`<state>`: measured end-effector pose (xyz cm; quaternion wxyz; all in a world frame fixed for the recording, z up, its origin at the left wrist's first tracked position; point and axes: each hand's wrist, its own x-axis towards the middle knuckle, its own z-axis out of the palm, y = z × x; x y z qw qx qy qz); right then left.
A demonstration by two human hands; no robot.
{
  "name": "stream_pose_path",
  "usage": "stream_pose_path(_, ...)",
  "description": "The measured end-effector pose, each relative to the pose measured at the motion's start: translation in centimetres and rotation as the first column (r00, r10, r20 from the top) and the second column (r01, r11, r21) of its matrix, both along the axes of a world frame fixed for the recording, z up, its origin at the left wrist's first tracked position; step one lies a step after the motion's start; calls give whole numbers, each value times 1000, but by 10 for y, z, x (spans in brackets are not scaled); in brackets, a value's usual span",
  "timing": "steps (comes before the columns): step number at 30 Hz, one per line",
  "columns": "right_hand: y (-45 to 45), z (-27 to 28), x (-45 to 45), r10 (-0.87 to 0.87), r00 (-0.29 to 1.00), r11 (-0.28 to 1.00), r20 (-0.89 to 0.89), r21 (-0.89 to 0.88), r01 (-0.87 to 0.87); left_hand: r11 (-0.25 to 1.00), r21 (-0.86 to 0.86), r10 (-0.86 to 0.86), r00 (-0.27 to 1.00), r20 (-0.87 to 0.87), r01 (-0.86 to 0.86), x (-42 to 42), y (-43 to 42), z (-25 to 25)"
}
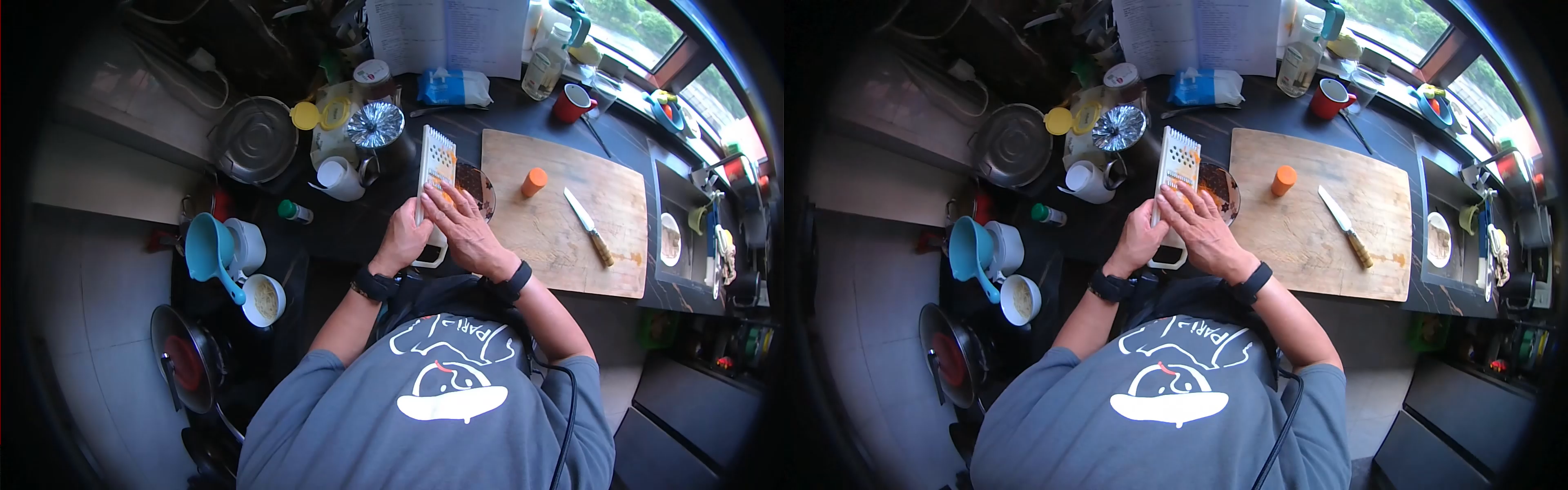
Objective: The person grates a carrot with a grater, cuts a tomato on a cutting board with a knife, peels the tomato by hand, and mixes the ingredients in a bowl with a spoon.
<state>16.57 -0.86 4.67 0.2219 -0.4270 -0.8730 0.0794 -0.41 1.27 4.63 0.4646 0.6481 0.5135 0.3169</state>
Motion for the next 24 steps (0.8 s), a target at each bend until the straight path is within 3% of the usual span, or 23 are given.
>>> stream_pose_path(7,-21,-1,2,-44,999,999,-3,-15,44,998,21,55,992,116,-58,1,-3,2)
stream_pose_path(10,-19,2,2,11,999,997,-53,-70,-15,999,37,15,999,30,-17,1,-4,11)
stream_pose_path(12,-12,8,1,-1,1000,999,-14,47,2,999,36,21,999,-36,-19,7,-8,18)
stream_pose_path(19,-11,-9,13,-98,995,995,22,21,98,997,78,24,999,-34,-21,6,-7,10)
stream_pose_path(24,-7,12,4,-111,977,994,-180,-4,112,999,50,19,993,-112,-14,9,-11,12)
